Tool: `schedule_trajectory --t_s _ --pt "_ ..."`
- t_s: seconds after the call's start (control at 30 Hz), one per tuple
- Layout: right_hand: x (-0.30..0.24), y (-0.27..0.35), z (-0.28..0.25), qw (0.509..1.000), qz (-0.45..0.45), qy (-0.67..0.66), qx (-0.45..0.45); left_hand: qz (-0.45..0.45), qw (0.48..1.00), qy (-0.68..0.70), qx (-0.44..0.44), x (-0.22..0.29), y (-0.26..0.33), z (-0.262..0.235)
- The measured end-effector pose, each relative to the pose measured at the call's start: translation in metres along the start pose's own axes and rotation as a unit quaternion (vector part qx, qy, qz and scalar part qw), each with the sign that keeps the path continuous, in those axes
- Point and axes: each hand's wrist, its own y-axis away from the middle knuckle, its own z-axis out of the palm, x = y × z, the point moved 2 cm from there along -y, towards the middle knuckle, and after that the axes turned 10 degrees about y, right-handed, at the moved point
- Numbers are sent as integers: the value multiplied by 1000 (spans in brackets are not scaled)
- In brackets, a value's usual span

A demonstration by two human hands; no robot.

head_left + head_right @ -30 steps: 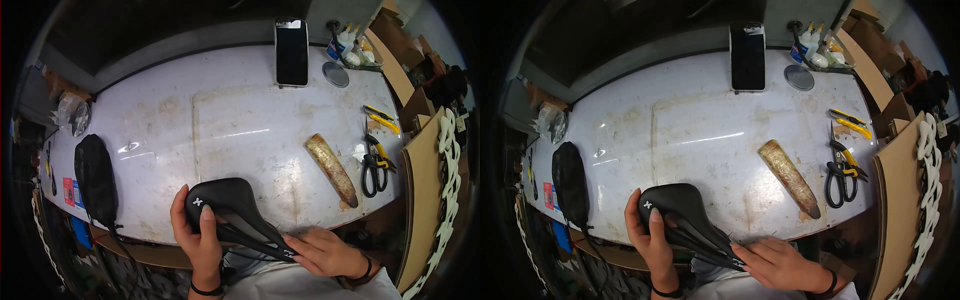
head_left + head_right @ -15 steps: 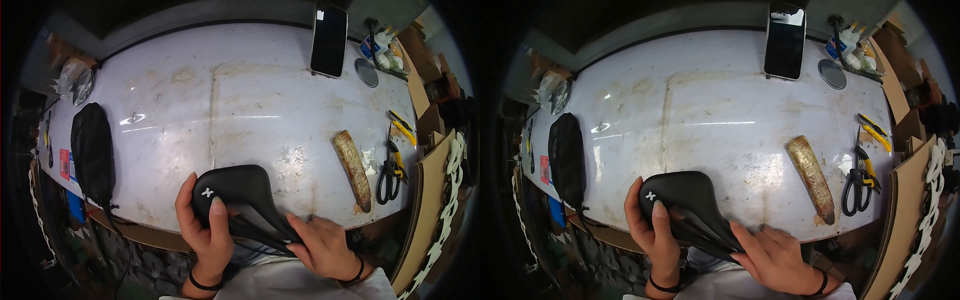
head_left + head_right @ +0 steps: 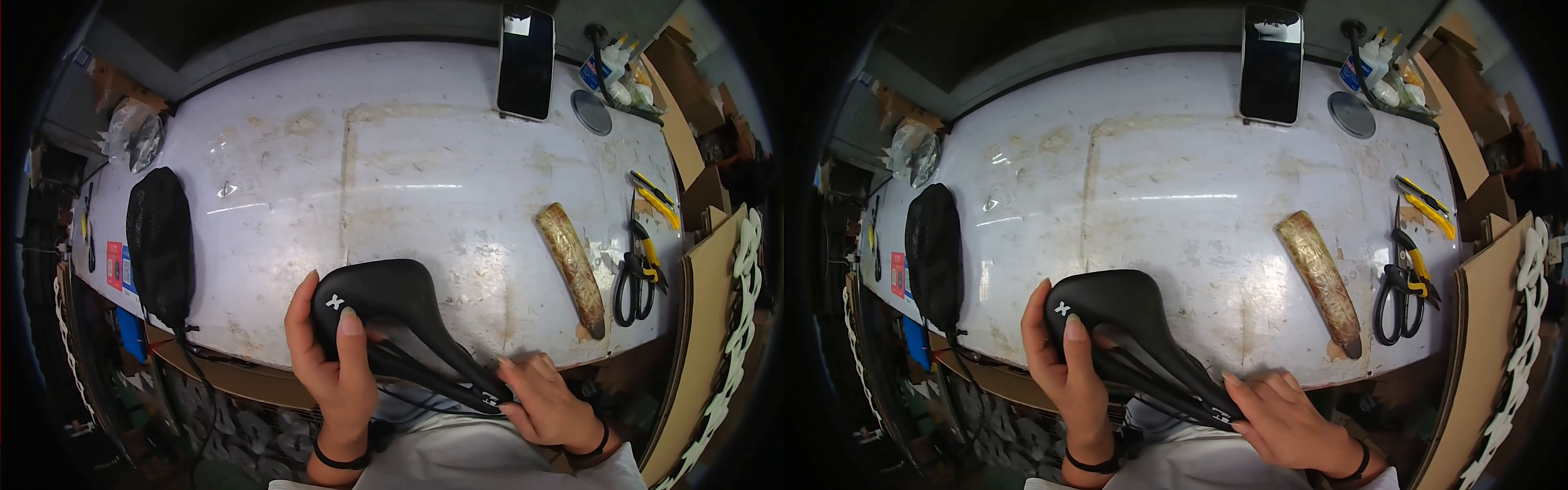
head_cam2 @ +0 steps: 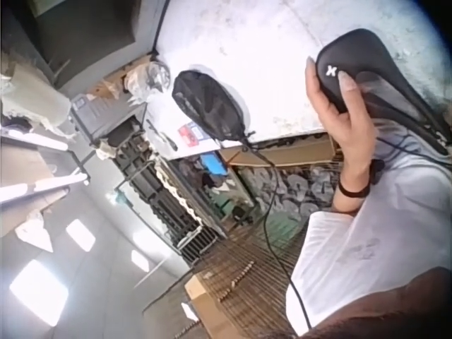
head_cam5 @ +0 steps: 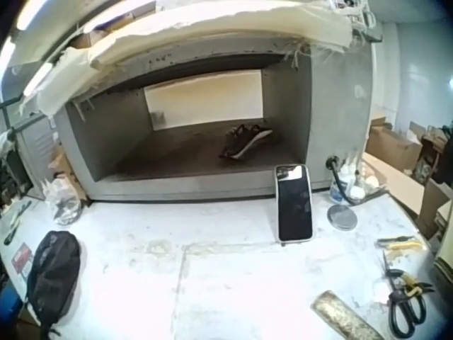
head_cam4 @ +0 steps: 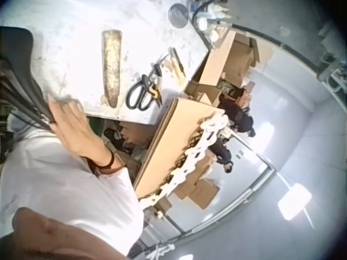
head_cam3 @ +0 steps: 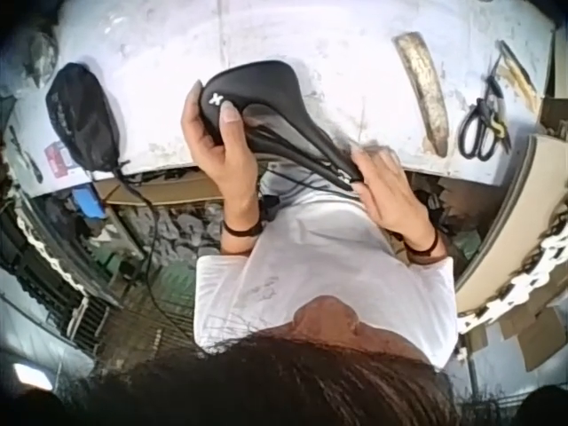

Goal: Finishing and trimming the edges of a bicycle saddle using pliers and a scraper.

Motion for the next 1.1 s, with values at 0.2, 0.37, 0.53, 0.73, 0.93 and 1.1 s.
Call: schedule_trajectory --t_s 0.2,0.37,0.53,0.73,0.93,1.1 --pt "-4 -19 -5 1000 3 13 -5 2 1000 -11 -2 -3 2 -3" --pt "-9 -34 -3 999 4 23 27 9 1000 -14 -12 -4 6 -4" --pt "-15 -42 5 995 41 85 42 19 1000 1 9 -6 5 -5" --pt "11 -27 21 983 23 -46 174 70 993 82 49 -4 14 -5" --pt "16 -12 3 954 -7 -252 163 122 954 273 16 8 39 -18" --pt "26 -6 -8 822 91 -516 223 -71 929 306 -194 21 39 -29"
